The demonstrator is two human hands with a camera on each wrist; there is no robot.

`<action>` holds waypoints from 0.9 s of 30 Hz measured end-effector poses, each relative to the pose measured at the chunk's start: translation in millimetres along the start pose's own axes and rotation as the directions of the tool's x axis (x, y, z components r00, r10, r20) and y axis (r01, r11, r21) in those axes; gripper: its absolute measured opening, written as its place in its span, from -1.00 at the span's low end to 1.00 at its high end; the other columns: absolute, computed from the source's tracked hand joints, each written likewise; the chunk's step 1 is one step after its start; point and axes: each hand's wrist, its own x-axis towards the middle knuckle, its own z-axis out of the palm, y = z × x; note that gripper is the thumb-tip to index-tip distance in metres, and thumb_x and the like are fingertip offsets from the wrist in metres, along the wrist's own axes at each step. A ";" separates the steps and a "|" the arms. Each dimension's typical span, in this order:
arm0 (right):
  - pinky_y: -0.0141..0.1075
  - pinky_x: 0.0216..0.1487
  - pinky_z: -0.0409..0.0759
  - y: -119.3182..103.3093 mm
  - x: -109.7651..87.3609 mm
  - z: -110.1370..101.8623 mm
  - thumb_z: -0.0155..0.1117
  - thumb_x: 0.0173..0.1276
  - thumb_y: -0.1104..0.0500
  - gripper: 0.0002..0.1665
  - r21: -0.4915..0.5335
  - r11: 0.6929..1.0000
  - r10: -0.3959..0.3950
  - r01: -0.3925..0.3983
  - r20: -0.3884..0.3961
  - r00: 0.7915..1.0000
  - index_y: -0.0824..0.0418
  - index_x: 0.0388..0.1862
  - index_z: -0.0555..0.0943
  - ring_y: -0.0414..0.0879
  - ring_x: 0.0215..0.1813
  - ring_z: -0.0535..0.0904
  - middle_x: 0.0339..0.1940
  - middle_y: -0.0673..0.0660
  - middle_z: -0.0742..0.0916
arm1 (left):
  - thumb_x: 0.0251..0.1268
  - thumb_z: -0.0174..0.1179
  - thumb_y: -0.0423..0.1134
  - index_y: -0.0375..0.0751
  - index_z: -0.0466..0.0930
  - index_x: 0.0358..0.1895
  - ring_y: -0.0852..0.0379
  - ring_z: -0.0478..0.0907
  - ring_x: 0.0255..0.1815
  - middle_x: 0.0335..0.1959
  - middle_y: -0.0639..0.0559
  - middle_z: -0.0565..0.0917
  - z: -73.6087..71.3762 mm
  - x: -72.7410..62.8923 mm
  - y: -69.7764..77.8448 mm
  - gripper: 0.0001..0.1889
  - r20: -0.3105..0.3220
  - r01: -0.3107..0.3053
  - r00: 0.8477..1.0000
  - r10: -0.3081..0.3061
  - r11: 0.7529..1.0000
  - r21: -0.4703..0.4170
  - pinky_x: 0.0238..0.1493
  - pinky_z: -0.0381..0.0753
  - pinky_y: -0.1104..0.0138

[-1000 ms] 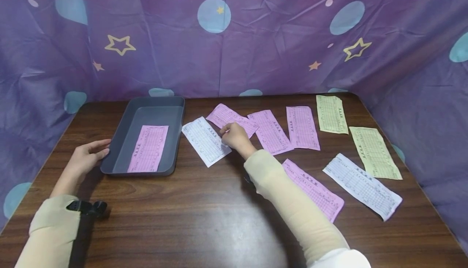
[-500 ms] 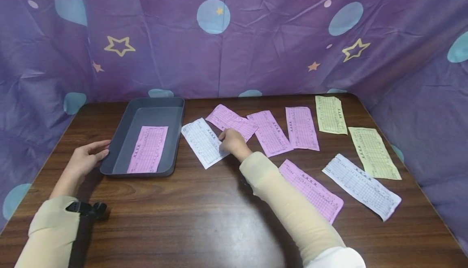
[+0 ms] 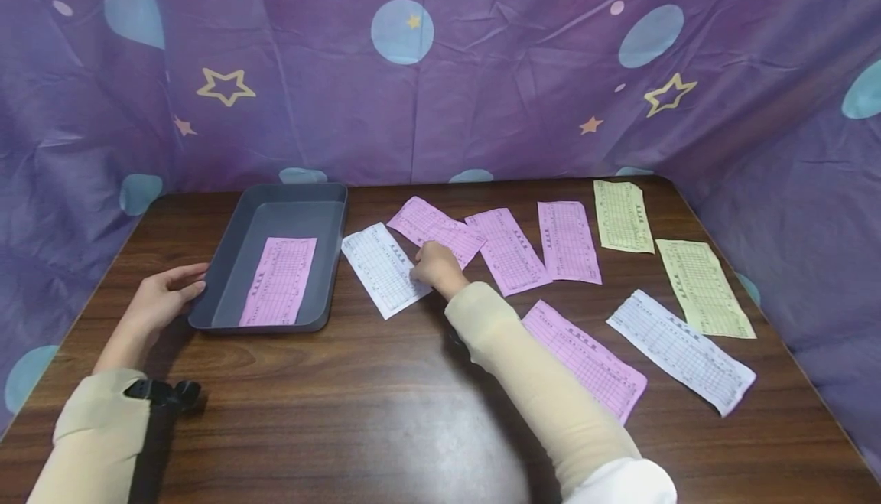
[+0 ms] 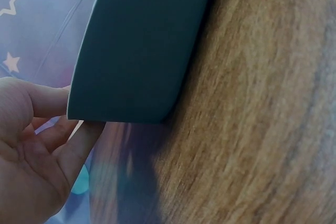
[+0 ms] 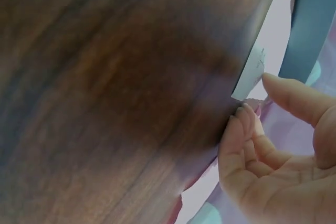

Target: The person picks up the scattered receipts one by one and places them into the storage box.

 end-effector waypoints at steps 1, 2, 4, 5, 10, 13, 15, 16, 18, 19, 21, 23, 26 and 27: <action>-0.25 -0.13 0.60 -10.3 -8.0 -6.8 0.38 -0.05 0.14 -0.63 -0.019 0.999 0.031 -0.031 0.013 0.999 0.23 -0.20 0.65 -0.01 -0.23 0.61 -0.23 0.15 0.73 | 0.45 -0.09 -0.32 -0.38 0.23 0.39 0.25 0.46 0.07 0.32 -0.39 0.38 -0.1 0.2 0.0 -0.51 0.002 0.000 1.000 0.000 1.000 -0.001 -0.27 0.41 0.74; -0.27 -0.17 0.60 -18.1 -15.9 -13.0 0.39 -0.06 0.14 -0.67 -0.019 0.999 0.035 -0.035 0.010 0.999 0.22 -0.26 0.66 -0.02 -0.27 0.61 -0.27 0.14 0.74 | 0.46 -0.08 -0.32 -0.38 0.23 0.39 0.26 0.46 0.06 0.33 -0.39 0.38 0.2 0.3 0.1 -0.51 0.003 0.002 1.000 -0.002 1.000 -0.003 -0.28 0.42 0.74; -0.26 -0.18 0.60 -42.6 -38.8 -30.3 0.38 -0.06 0.18 -0.75 -0.039 0.997 0.061 -0.061 0.020 0.998 0.22 -0.33 0.68 -0.02 -0.29 0.61 -0.30 0.15 0.75 | 0.46 -0.08 -0.32 -0.38 0.22 0.39 0.35 0.46 -0.01 0.33 -0.40 0.37 0.2 0.6 -0.2 -0.51 0.004 0.004 1.000 -0.004 1.000 -0.005 -0.28 0.43 0.74; -0.27 -0.20 0.60 -52.8 -48.9 -36.9 0.35 -0.05 0.21 -0.79 -0.049 0.997 0.063 -0.062 0.016 0.998 0.23 -0.36 0.69 -0.03 -0.30 0.61 -0.32 0.15 0.75 | 0.46 -0.08 -0.32 -0.38 0.22 0.39 0.43 0.44 -0.07 0.33 -0.40 0.37 0.3 0.6 -0.3 -0.51 0.004 0.005 1.000 -0.005 1.000 -0.006 -0.28 0.43 0.74; -0.26 -0.21 0.59 -84.7 -81.1 -57.7 0.32 0.02 0.28 -0.84 -0.083 0.994 0.080 -0.078 0.020 0.997 0.30 -0.37 0.70 -0.03 -0.32 0.59 -0.31 0.20 0.77 | 0.46 -0.10 -0.34 -0.38 0.21 0.40 0.66 0.29 -0.27 0.33 -0.40 0.37 1.2 0.7 -1.0 -0.51 0.009 0.010 1.000 -0.010 1.000 -0.016 -0.30 0.45 0.73; -0.27 -0.22 0.58 -85.7 -84.9 -59.7 0.33 0.05 0.26 -0.85 -0.090 0.994 0.069 -0.068 0.012 0.998 0.30 -0.37 0.71 -0.05 -0.33 0.56 -0.32 0.19 0.76 | 0.46 -0.11 -0.34 -0.39 0.20 0.40 0.67 0.30 -0.28 0.34 -0.41 0.36 1.3 0.6 -0.9 -0.51 0.013 0.013 1.000 -0.012 1.000 -0.027 -0.30 0.48 0.72; -0.28 -0.23 0.57 -84.1 -85.4 -60.6 0.35 0.05 0.24 -0.85 -0.084 0.994 0.068 -0.067 0.011 0.998 0.29 -0.38 0.72 -0.06 -0.34 0.55 -0.34 0.18 0.77 | 0.46 -0.11 -0.34 -0.39 0.20 0.40 0.67 0.31 -0.27 0.33 -0.41 0.36 1.4 0.5 -0.1 -0.51 0.012 0.011 1.000 -0.010 0.999 -0.032 -0.29 0.48 0.72; -0.28 -0.23 0.57 -83.2 -84.9 -60.6 0.35 0.06 0.24 -0.85 -0.081 0.995 0.067 -0.066 0.009 0.998 0.29 -0.40 0.72 -0.06 -0.35 0.55 -0.34 0.18 0.77 | 0.46 -0.11 -0.35 -0.40 0.20 0.40 0.67 0.31 -0.27 0.33 -0.42 0.36 1.2 0.5 0.0 -0.51 0.011 0.010 1.000 -0.010 0.999 -0.033 -0.30 0.48 0.72; -0.30 -0.28 0.56 -80.7 -83.0 -60.3 0.35 0.05 0.23 -0.86 -0.070 0.996 0.057 -0.056 0.007 0.998 0.30 -0.44 0.73 -0.06 -0.37 0.55 -0.37 0.18 0.77 | 0.46 -0.11 -0.35 -0.40 0.20 0.40 0.67 0.31 -0.27 0.33 -0.42 0.36 0.6 0.1 0.7 -0.51 0.009 0.007 1.000 -0.006 1.000 -0.031 -0.30 0.48 0.72; -0.31 -0.29 0.55 -80.1 -82.4 -60.6 0.36 0.05 0.23 -0.87 -0.062 0.996 0.058 -0.057 0.010 0.998 0.30 -0.45 0.73 -0.07 -0.38 0.55 -0.38 0.18 0.77 | 0.46 -0.11 -0.34 -0.40 0.21 0.40 0.67 0.31 -0.28 0.33 -0.42 0.37 0.4 0.0 1.0 -0.52 0.009 0.005 1.000 -0.005 1.000 -0.027 -0.30 0.48 0.71; -0.36 -0.33 0.51 -78.9 -80.8 -60.6 0.37 0.05 0.23 -0.87 -0.056 0.997 0.055 -0.054 0.018 0.998 0.30 -0.47 0.73 -0.10 -0.41 0.53 -0.40 0.17 0.77 | 0.46 -0.11 -0.34 -0.40 0.21 0.40 0.67 0.31 -0.29 0.32 -0.42 0.37 -0.1 0.0 1.3 -0.52 0.010 0.004 1.000 -0.004 1.000 -0.021 -0.31 0.47 0.71; -0.41 -0.38 0.46 -78.2 -79.6 -60.8 0.38 0.05 0.22 -0.87 -0.045 0.997 0.057 -0.055 0.028 0.998 0.30 -0.48 0.72 -0.13 -0.43 0.51 -0.43 0.15 0.76 | 0.46 -0.11 -0.34 -0.41 0.20 0.40 0.67 0.30 -0.29 0.32 -0.43 0.36 -0.5 -0.1 1.0 -0.51 0.015 -0.001 1.000 0.001 1.000 -0.021 -0.31 0.48 0.70; -0.47 -0.42 0.38 -77.5 -78.5 -61.5 0.36 0.05 0.23 -0.88 -0.021 0.998 0.064 -0.063 0.040 0.997 0.30 -0.50 0.70 -0.16 -0.46 0.47 -0.50 0.10 0.72 | 0.46 -0.10 -0.33 -0.42 0.20 0.39 0.67 0.31 -0.29 0.32 -0.44 0.36 -1.1 0.0 -0.3 -0.51 0.019 -0.006 1.000 0.006 1.000 -0.018 -0.31 0.49 0.69; -0.48 -0.43 0.36 -77.4 -78.6 -62.0 0.37 0.04 0.24 -0.89 -0.012 0.998 0.061 -0.060 0.037 0.997 0.30 -0.51 0.70 -0.17 -0.46 0.46 -0.53 0.08 0.70 | 0.46 -0.10 -0.33 -0.41 0.20 0.39 0.67 0.31 -0.28 0.32 -0.44 0.36 -1.2 0.0 -0.5 -0.51 0.019 -0.006 1.000 0.006 1.000 -0.017 -0.31 0.49 0.69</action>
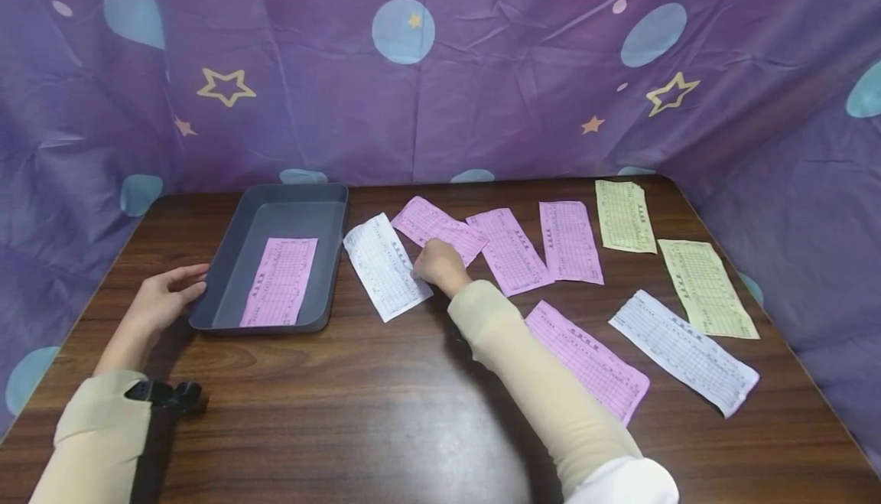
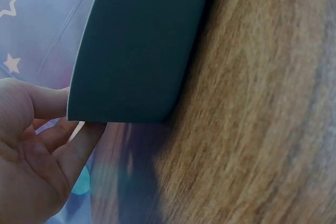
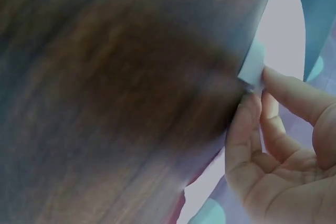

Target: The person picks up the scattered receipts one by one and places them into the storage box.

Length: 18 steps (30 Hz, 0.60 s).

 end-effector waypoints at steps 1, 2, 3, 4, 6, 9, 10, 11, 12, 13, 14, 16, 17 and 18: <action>-0.49 -0.43 0.36 0.0 0.0 -0.5 0.37 0.04 0.24 -0.89 0.014 1.000 -0.003 0.003 -0.001 1.000 0.30 -0.51 0.69 -0.18 -0.46 0.45 -0.55 0.05 0.68 | 0.46 -0.10 -0.33 -0.41 0.20 0.39 0.66 0.32 -0.27 0.32 -0.44 0.36 0.1 0.1 -0.2 -0.51 0.000 0.000 1.000 0.000 1.000 0.000 -0.30 0.49 0.69; -0.50 -0.44 0.35 -0.3 0.0 -1.0 0.38 0.04 0.24 -0.89 0.032 0.999 -0.004 0.004 0.001 1.000 0.30 -0.50 0.69 -0.19 -0.47 0.44 -0.57 0.03 0.65 | 0.46 -0.10 -0.32 -0.41 0.20 0.39 0.65 0.33 -0.26 0.33 -0.44 0.35 -0.1 0.3 -0.5 -0.51 0.001 0.001 1.000 -0.001 1.000 0.001 -0.30 0.49 0.69; -0.51 -0.44 0.36 -0.8 -0.1 -1.9 0.38 0.05 0.24 -0.89 0.054 0.999 -0.005 0.004 0.004 1.000 0.29 -0.49 0.68 -0.20 -0.48 0.44 -0.59 0.01 0.63 | 0.46 -0.10 -0.33 -0.40 0.20 0.40 0.64 0.33 -0.25 0.33 -0.43 0.36 0.0 0.1 -0.3 -0.51 0.001 0.002 1.000 -0.002 1.000 0.001 -0.30 0.49 0.69; -0.51 -0.46 0.38 -1.4 -0.2 -2.7 0.38 0.05 0.24 -0.89 0.078 0.997 -0.004 0.004 0.005 1.000 0.29 -0.47 0.67 -0.21 -0.50 0.44 -0.60 0.00 0.61 | 0.46 -0.10 -0.33 -0.40 0.21 0.40 0.64 0.33 -0.25 0.33 -0.43 0.36 -0.1 0.3 -0.4 -0.51 0.000 0.002 1.000 -0.002 1.000 0.003 -0.30 0.49 0.69; -0.53 -0.47 0.42 -3.6 -0.2 -4.2 0.40 0.07 0.25 -0.85 0.131 0.991 0.002 -0.004 0.015 1.000 0.30 -0.40 0.66 -0.24 -0.53 0.45 -0.59 -0.02 0.61 | 0.47 -0.10 -0.33 -0.41 0.21 0.39 0.66 0.31 -0.27 0.33 -0.44 0.36 0.0 0.5 -0.2 -0.51 -0.001 0.000 1.000 0.000 1.000 0.001 -0.30 0.49 0.70; -0.52 -0.49 0.51 -6.0 0.5 -4.6 0.38 0.09 0.28 -0.79 0.211 0.977 0.012 -0.020 0.036 0.999 0.33 -0.27 0.65 -0.28 -0.57 0.48 -0.50 0.05 0.67 | 0.46 -0.10 -0.33 -0.41 0.21 0.39 0.68 0.29 -0.29 0.32 -0.43 0.36 0.5 0.7 0.0 -0.52 -0.004 -0.003 1.000 0.003 1.000 0.004 -0.30 0.47 0.71; -0.52 -0.48 0.55 -6.6 0.7 -4.3 0.37 0.10 0.29 -0.77 0.237 0.971 0.013 -0.023 0.042 0.999 0.35 -0.23 0.65 -0.29 -0.57 0.49 -0.44 0.08 0.70 | 0.46 -0.10 -0.33 -0.42 0.21 0.39 0.68 0.29 -0.29 0.32 -0.44 0.36 0.4 0.8 -0.3 -0.52 -0.005 -0.004 1.000 0.004 1.000 0.006 -0.31 0.47 0.71; -0.51 -0.46 0.59 -7.0 0.7 -4.1 0.35 0.11 0.31 -0.75 0.266 0.964 0.015 -0.027 0.049 0.999 0.37 -0.20 0.65 -0.29 -0.56 0.50 -0.39 0.12 0.71 | 0.46 -0.10 -0.33 -0.42 0.21 0.39 0.69 0.29 -0.30 0.32 -0.44 0.36 0.4 0.9 -0.4 -0.52 -0.006 -0.005 1.000 0.005 1.000 0.007 -0.31 0.47 0.71; -0.49 -0.43 0.63 -7.2 0.7 -3.9 0.34 0.12 0.32 -0.73 0.299 0.954 0.015 -0.032 0.056 0.998 0.40 -0.17 0.65 -0.30 -0.55 0.51 -0.34 0.15 0.72 | 0.46 -0.09 -0.33 -0.42 0.22 0.38 0.69 0.28 -0.30 0.31 -0.44 0.37 0.5 0.9 -0.4 -0.52 -0.008 -0.008 1.000 0.008 1.000 0.010 -0.31 0.46 0.72; -0.47 -0.39 0.66 -7.4 0.5 -3.7 0.32 0.13 0.34 -0.71 0.334 0.942 0.014 -0.034 0.064 0.998 0.43 -0.14 0.64 -0.30 -0.54 0.52 -0.31 0.18 0.73 | 0.46 -0.09 -0.33 -0.42 0.22 0.38 0.70 0.28 -0.30 0.31 -0.44 0.37 0.8 0.9 -0.3 -0.52 -0.011 -0.010 1.000 0.010 1.000 0.011 -0.30 0.45 0.73; -0.46 -0.36 0.68 -7.5 0.2 -3.8 0.31 0.14 0.37 -0.70 0.370 0.928 0.013 -0.039 0.072 0.997 0.46 -0.12 0.63 -0.30 -0.52 0.53 -0.29 0.20 0.72 | 0.45 -0.09 -0.33 -0.43 0.23 0.38 0.70 0.27 -0.30 0.31 -0.44 0.38 0.8 1.0 -0.4 -0.52 -0.013 -0.014 1.000 0.014 1.000 0.013 -0.30 0.44 0.74; -0.42 -0.30 0.71 -7.6 -0.9 -4.4 0.28 0.15 0.40 -0.67 0.431 0.901 0.016 -0.051 0.085 0.996 0.51 -0.08 0.61 -0.30 -0.50 0.53 -0.32 0.18 0.70 | 0.45 -0.09 -0.34 -0.44 0.24 0.37 0.71 0.26 -0.29 0.30 -0.44 0.39 0.8 0.8 -0.5 -0.52 -0.018 -0.021 1.000 0.021 1.000 0.019 -0.29 0.41 0.75; -0.42 -0.29 0.71 -7.7 -1.4 -5.1 0.27 0.15 0.41 -0.66 0.457 0.888 0.018 -0.058 0.091 0.996 0.52 -0.07 0.60 -0.30 -0.49 0.52 -0.36 0.15 0.69 | 0.44 -0.08 -0.34 -0.44 0.25 0.36 0.72 0.25 -0.28 0.29 -0.43 0.40 1.2 0.7 -0.3 -0.53 -0.022 -0.024 0.999 0.024 0.999 0.021 -0.27 0.40 0.77; -0.42 -0.28 0.71 -7.8 -1.7 -5.9 0.26 0.16 0.42 -0.65 0.476 0.877 0.017 -0.061 0.097 0.995 0.53 -0.05 0.59 -0.30 -0.49 0.52 -0.39 0.12 0.68 | 0.44 -0.08 -0.35 -0.44 0.25 0.36 0.72 0.24 -0.28 0.29 -0.43 0.41 1.5 0.4 0.0 -0.53 -0.024 -0.026 0.999 0.027 0.999 0.025 -0.26 0.38 0.77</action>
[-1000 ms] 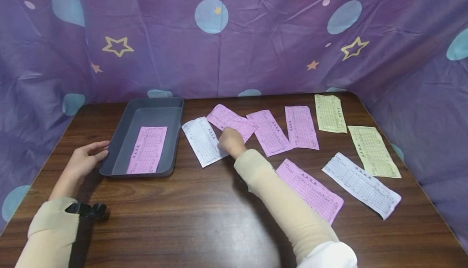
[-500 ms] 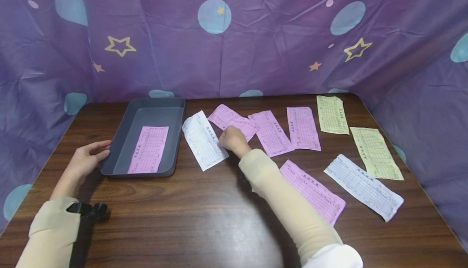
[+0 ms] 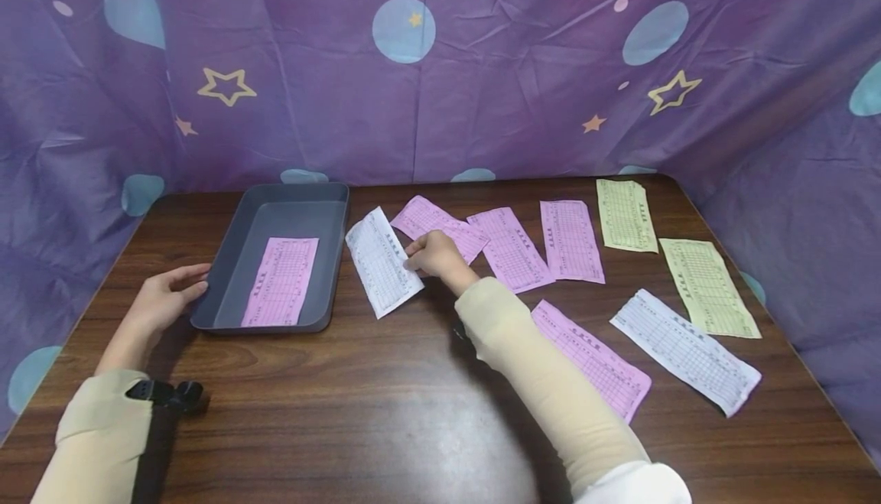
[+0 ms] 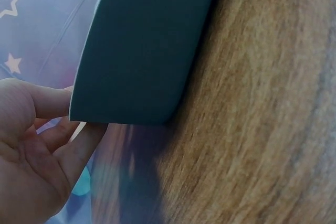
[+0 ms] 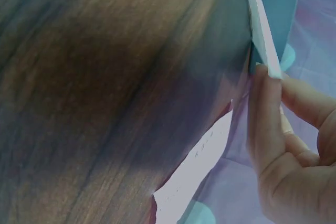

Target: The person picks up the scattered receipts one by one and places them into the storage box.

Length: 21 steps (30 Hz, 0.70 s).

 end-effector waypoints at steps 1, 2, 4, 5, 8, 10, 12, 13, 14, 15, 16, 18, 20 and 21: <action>-0.43 -0.29 0.70 -0.4 -0.5 -0.8 0.26 0.17 0.42 -0.64 0.015 1.000 0.001 -0.001 0.004 1.000 0.54 -0.04 0.58 -0.31 -0.49 0.51 -0.42 0.09 0.67 | 0.44 -0.08 -0.34 -0.44 0.25 0.36 0.71 0.24 -0.27 0.29 -0.43 0.41 -0.1 0.0 -0.2 -0.53 -0.001 -0.002 1.000 0.002 1.000 0.002 -0.26 0.38 0.77; -0.45 -0.30 0.69 -1.2 -1.0 -1.6 0.25 0.17 0.42 -0.63 0.032 0.999 0.006 -0.006 0.009 1.000 0.53 -0.02 0.57 -0.31 -0.49 0.51 -0.45 0.06 0.66 | 0.43 -0.07 -0.34 -0.44 0.26 0.36 0.72 0.24 -0.27 0.28 -0.43 0.41 -0.1 0.0 -0.2 -0.53 -0.002 -0.003 1.000 0.003 1.000 0.003 -0.25 0.37 0.78; -0.49 -0.34 0.67 -2.7 -1.8 -3.5 0.25 0.18 0.41 -0.62 0.068 0.998 0.016 -0.017 0.019 1.000 0.53 0.01 0.57 -0.32 -0.50 0.50 -0.49 0.02 0.64 | 0.42 -0.05 -0.35 -0.45 0.27 0.35 0.73 0.25 -0.29 0.27 -0.43 0.42 0.3 0.2 0.3 -0.53 -0.008 -0.006 1.000 0.006 1.000 -0.005 -0.26 0.38 0.77; -0.51 -0.36 0.66 -3.5 -2.3 -4.4 0.25 0.19 0.41 -0.61 0.090 0.996 0.023 -0.025 0.026 0.999 0.53 0.02 0.56 -0.33 -0.51 0.50 -0.49 0.00 0.64 | 0.41 -0.04 -0.35 -0.46 0.28 0.34 0.73 0.25 -0.29 0.26 -0.44 0.43 0.5 0.5 0.5 -0.53 -0.014 -0.010 1.000 0.010 1.000 -0.006 -0.26 0.38 0.78; -0.54 -0.39 0.63 -6.0 -4.2 -7.1 0.23 0.22 0.41 -0.57 0.141 0.989 0.033 -0.040 0.050 0.998 0.53 0.08 0.52 -0.34 -0.52 0.51 -0.47 -0.02 0.64 | 0.37 -0.01 -0.35 -0.46 0.34 0.30 0.67 0.35 -0.28 0.22 -0.43 0.47 1.2 1.4 1.4 -0.53 -0.041 -0.002 0.999 0.002 1.000 -0.001 -0.29 0.40 0.77; -0.55 -0.39 0.63 -7.1 -5.1 -9.2 0.21 0.23 0.41 -0.55 0.166 0.985 0.032 -0.042 0.062 0.998 0.54 0.11 0.50 -0.34 -0.51 0.52 -0.46 -0.03 0.64 | 0.34 0.02 -0.34 -0.45 0.37 0.28 0.52 0.44 -0.19 0.21 -0.41 0.49 1.5 1.8 1.9 -0.54 -0.066 0.015 0.998 -0.014 1.000 0.013 -0.31 0.39 0.76; -0.55 -0.40 0.63 -7.9 -5.6 -11.7 0.20 0.23 0.41 -0.54 0.193 0.980 0.028 -0.041 0.066 0.997 0.54 0.13 0.48 -0.35 -0.50 0.53 -0.47 -0.06 0.65 | 0.32 0.03 -0.33 -0.42 0.40 0.27 0.40 0.47 -0.13 0.21 -0.40 0.50 1.9 2.2 2.2 -0.54 -0.084 0.034 0.996 -0.032 0.999 0.019 -0.33 0.39 0.75; -0.55 -0.40 0.63 -8.0 -5.8 -13.1 0.20 0.23 0.42 -0.53 0.209 0.977 0.028 -0.041 0.065 0.997 0.54 0.13 0.48 -0.35 -0.50 0.54 -0.49 -0.07 0.64 | 0.31 0.03 -0.33 -0.42 0.40 0.27 0.39 0.48 -0.13 0.21 -0.39 0.50 2.1 2.5 2.3 -0.53 -0.089 0.039 0.995 -0.038 0.999 0.012 -0.33 0.40 0.74; -0.55 -0.40 0.63 -8.2 -5.9 -14.6 0.19 0.23 0.42 -0.53 0.227 0.973 0.026 -0.040 0.063 0.998 0.55 0.14 0.47 -0.35 -0.50 0.55 -0.50 -0.08 0.64 | 0.30 0.03 -0.34 -0.43 0.40 0.27 0.44 0.47 -0.17 0.21 -0.40 0.50 2.3 2.7 2.4 -0.53 -0.090 0.041 0.995 -0.041 0.999 0.002 -0.34 0.40 0.74; -0.55 -0.39 0.64 -8.5 -6.1 -16.1 0.19 0.23 0.43 -0.53 0.243 0.969 0.026 -0.040 0.061 0.998 0.54 0.15 0.47 -0.35 -0.49 0.55 -0.50 -0.08 0.64 | 0.30 0.03 -0.34 -0.44 0.39 0.27 0.50 0.46 -0.22 0.21 -0.40 0.49 2.5 2.8 2.4 -0.53 -0.088 0.040 0.995 -0.041 0.999 -0.010 -0.35 0.41 0.73; -0.55 -0.37 0.64 -8.8 -6.3 -17.7 0.18 0.23 0.44 -0.52 0.262 0.964 0.025 -0.040 0.060 0.998 0.55 0.16 0.46 -0.35 -0.48 0.56 -0.51 -0.08 0.64 | 0.30 0.02 -0.35 -0.45 0.39 0.27 0.56 0.44 -0.27 0.21 -0.41 0.48 2.6 3.0 2.4 -0.53 -0.085 0.035 0.996 -0.037 0.999 -0.023 -0.35 0.42 0.73; -0.55 -0.34 0.66 -9.7 -7.1 -21.0 0.16 0.24 0.46 -0.51 0.291 0.956 0.019 -0.036 0.061 0.998 0.56 0.18 0.43 -0.35 -0.47 0.57 -0.49 -0.07 0.64 | 0.30 0.01 -0.37 -0.49 0.38 0.27 0.71 0.35 -0.38 0.19 -0.43 0.48 2.9 3.4 2.3 -0.53 -0.084 0.024 0.996 -0.028 0.999 -0.045 -0.36 0.45 0.74; -0.54 -0.32 0.66 -11.4 -8.2 -24.1 0.14 0.25 0.47 -0.50 0.312 0.950 0.013 -0.031 0.059 0.998 0.57 0.19 0.41 -0.34 -0.46 0.58 -0.49 -0.06 0.63 | 0.29 0.01 -0.38 -0.50 0.37 0.26 0.76 0.31 -0.42 0.19 -0.43 0.48 3.2 3.5 2.9 -0.52 -0.087 0.022 0.996 -0.027 0.998 -0.053 -0.36 0.44 0.75; -0.54 -0.31 0.67 -12.0 -8.5 -25.7 0.14 0.25 0.47 -0.49 0.315 0.949 0.007 -0.026 0.060 0.998 0.57 0.20 0.40 -0.34 -0.46 0.58 -0.48 -0.06 0.64 | 0.28 0.01 -0.38 -0.50 0.37 0.26 0.76 0.30 -0.42 0.18 -0.43 0.48 3.4 3.7 3.2 -0.52 -0.093 0.024 0.995 -0.029 0.998 -0.051 -0.36 0.43 0.76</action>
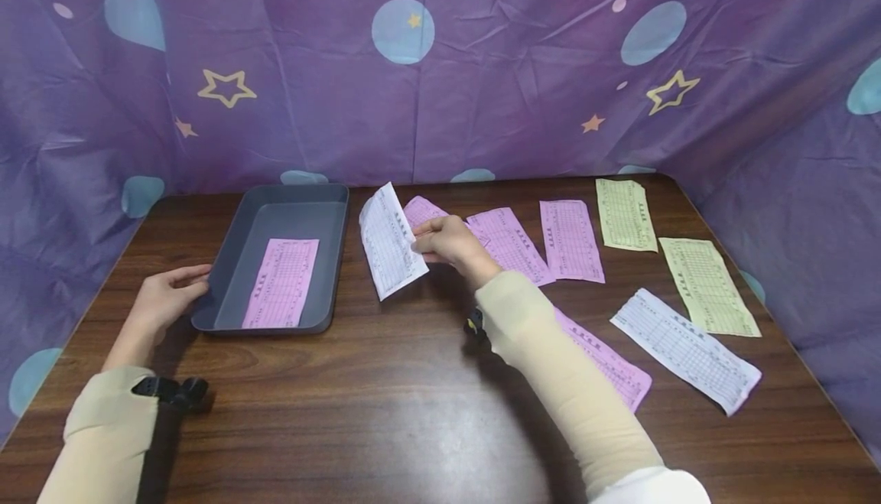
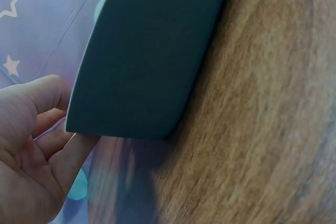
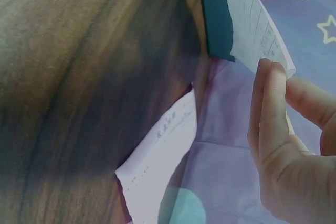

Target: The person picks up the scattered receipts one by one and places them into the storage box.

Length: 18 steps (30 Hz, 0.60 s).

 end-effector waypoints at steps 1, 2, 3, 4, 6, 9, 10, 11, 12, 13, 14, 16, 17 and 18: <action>-0.53 -0.31 0.67 -1.5 -0.9 -1.1 0.13 0.25 0.48 -0.49 0.006 1.000 -0.005 0.005 0.000 1.000 0.57 0.21 0.39 -0.34 -0.46 0.59 -0.48 -0.06 0.64 | 0.28 0.02 -0.37 -0.50 0.38 0.26 0.76 0.30 -0.42 0.18 -0.43 0.49 0.2 0.1 0.7 -0.52 -0.006 0.002 1.000 -0.002 1.000 0.004 -0.36 0.42 0.77; -0.53 -0.32 0.67 -2.9 -1.9 -2.2 0.13 0.26 0.48 -0.49 0.011 1.000 -0.008 0.008 -0.001 1.000 0.56 0.21 0.39 -0.34 -0.46 0.59 -0.48 -0.06 0.64 | 0.27 0.02 -0.37 -0.49 0.39 0.26 0.76 0.29 -0.42 0.17 -0.42 0.49 0.5 0.2 1.4 -0.52 -0.012 0.007 1.000 -0.007 1.000 0.008 -0.36 0.41 0.77; -0.53 -0.32 0.67 -4.3 -2.8 -3.0 0.13 0.26 0.48 -0.49 0.013 1.000 -0.011 0.011 -0.003 1.000 0.56 0.22 0.39 -0.34 -0.46 0.59 -0.49 -0.07 0.65 | 0.27 0.02 -0.36 -0.48 0.39 0.26 0.75 0.29 -0.42 0.17 -0.41 0.50 0.7 0.3 2.1 -0.52 -0.016 0.012 1.000 -0.012 1.000 0.014 -0.36 0.41 0.78; -0.54 -0.33 0.67 -5.7 -3.6 -3.7 0.14 0.26 0.47 -0.48 0.016 1.000 -0.010 0.010 -0.006 1.000 0.55 0.22 0.39 -0.34 -0.47 0.59 -0.49 -0.07 0.64 | 0.27 0.02 -0.36 -0.47 0.40 0.25 0.74 0.29 -0.42 0.17 -0.41 0.51 0.8 0.5 2.6 -0.52 -0.020 0.017 1.000 -0.016 1.000 0.019 -0.36 0.41 0.78; -0.55 -0.33 0.66 -8.0 -5.7 -5.3 0.13 0.27 0.47 -0.48 0.022 1.000 -0.012 0.012 -0.009 1.000 0.55 0.23 0.38 -0.34 -0.46 0.59 -0.49 -0.09 0.64 | 0.28 0.03 -0.35 -0.46 0.41 0.25 0.73 0.29 -0.42 0.16 -0.40 0.52 1.0 1.0 3.2 -0.53 -0.025 0.023 0.999 -0.022 0.999 0.026 -0.37 0.41 0.77; -0.54 -0.32 0.66 -11.4 -8.7 -6.8 0.13 0.27 0.47 -0.47 0.040 0.999 -0.014 0.014 -0.010 1.000 0.54 0.24 0.35 -0.34 -0.46 0.59 -0.50 -0.10 0.64 | 0.28 0.03 -0.35 -0.46 0.41 0.25 0.73 0.30 -0.43 0.16 -0.40 0.52 1.2 1.3 3.1 -0.53 -0.029 0.024 0.999 -0.023 0.999 0.028 -0.38 0.41 0.76; -0.52 -0.30 0.67 -12.4 -9.5 -7.3 0.12 0.28 0.47 -0.46 0.051 0.999 -0.015 0.015 -0.006 1.000 0.54 0.25 0.34 -0.34 -0.46 0.60 -0.50 -0.11 0.64 | 0.28 0.03 -0.36 -0.46 0.41 0.25 0.73 0.30 -0.43 0.15 -0.40 0.52 1.3 1.3 2.9 -0.53 -0.029 0.022 0.999 -0.021 0.999 0.027 -0.38 0.42 0.76; -0.50 -0.29 0.68 -13.4 -10.3 -7.5 0.12 0.28 0.47 -0.46 0.059 0.998 -0.016 0.016 -0.003 1.000 0.54 0.26 0.34 -0.33 -0.45 0.60 -0.50 -0.11 0.64 | 0.28 0.03 -0.36 -0.46 0.42 0.24 0.73 0.30 -0.43 0.15 -0.41 0.52 1.3 1.3 2.7 -0.54 -0.030 0.019 0.999 -0.018 0.999 0.027 -0.38 0.42 0.76; -0.48 -0.27 0.69 -14.2 -10.9 -7.8 0.11 0.28 0.48 -0.45 0.072 0.997 -0.017 0.017 0.002 1.000 0.54 0.27 0.33 -0.33 -0.45 0.61 -0.49 -0.11 0.65 | 0.27 0.03 -0.36 -0.46 0.42 0.24 0.73 0.30 -0.43 0.15 -0.41 0.52 1.5 1.2 2.5 -0.54 -0.031 0.015 0.999 -0.015 1.000 0.025 -0.38 0.42 0.76; -0.47 -0.25 0.70 -15.2 -11.6 -7.8 0.11 0.28 0.48 -0.45 0.082 0.997 -0.017 0.016 0.006 1.000 0.53 0.27 0.33 -0.32 -0.44 0.62 -0.49 -0.11 0.65 | 0.27 0.02 -0.36 -0.46 0.42 0.24 0.73 0.30 -0.43 0.15 -0.41 0.52 1.6 1.1 2.2 -0.54 -0.030 0.014 0.999 -0.013 1.000 0.022 -0.38 0.43 0.76; -0.44 -0.22 0.71 -16.1 -12.2 -7.8 0.11 0.28 0.48 -0.44 0.094 0.995 -0.018 0.016 0.012 1.000 0.53 0.28 0.33 -0.31 -0.44 0.62 -0.48 -0.11 0.66 | 0.27 0.02 -0.37 -0.47 0.42 0.24 0.73 0.30 -0.44 0.15 -0.41 0.52 1.8 1.1 2.0 -0.54 -0.032 0.011 0.999 -0.010 1.000 0.021 -0.38 0.43 0.76; -0.43 -0.20 0.71 -18.0 -13.7 -6.8 0.12 0.29 0.47 -0.44 0.104 0.994 -0.019 0.018 0.013 1.000 0.51 0.28 0.33 -0.31 -0.42 0.63 -0.47 -0.10 0.66 | 0.27 0.03 -0.37 -0.47 0.42 0.23 0.74 0.31 -0.44 0.15 -0.41 0.52 2.0 0.7 1.7 -0.54 -0.033 0.010 0.999 -0.009 1.000 0.020 -0.38 0.43 0.76; -0.43 -0.19 0.71 -18.9 -14.4 -6.2 0.12 0.29 0.47 -0.44 0.107 0.994 -0.023 0.022 0.013 1.000 0.51 0.28 0.33 -0.31 -0.41 0.63 -0.46 -0.09 0.66 | 0.27 0.03 -0.37 -0.48 0.42 0.23 0.74 0.31 -0.44 0.15 -0.42 0.52 2.2 0.5 1.7 -0.54 -0.033 0.010 0.999 -0.010 1.000 0.017 -0.38 0.43 0.75; -0.43 -0.18 0.70 -19.9 -15.3 -5.3 0.12 0.29 0.47 -0.44 0.108 0.994 -0.025 0.023 0.013 1.000 0.50 0.29 0.33 -0.31 -0.40 0.63 -0.45 -0.09 0.66 | 0.27 0.03 -0.38 -0.48 0.42 0.23 0.73 0.31 -0.44 0.15 -0.42 0.52 2.4 0.2 1.8 -0.54 -0.033 0.012 0.999 -0.012 1.000 0.014 -0.38 0.44 0.75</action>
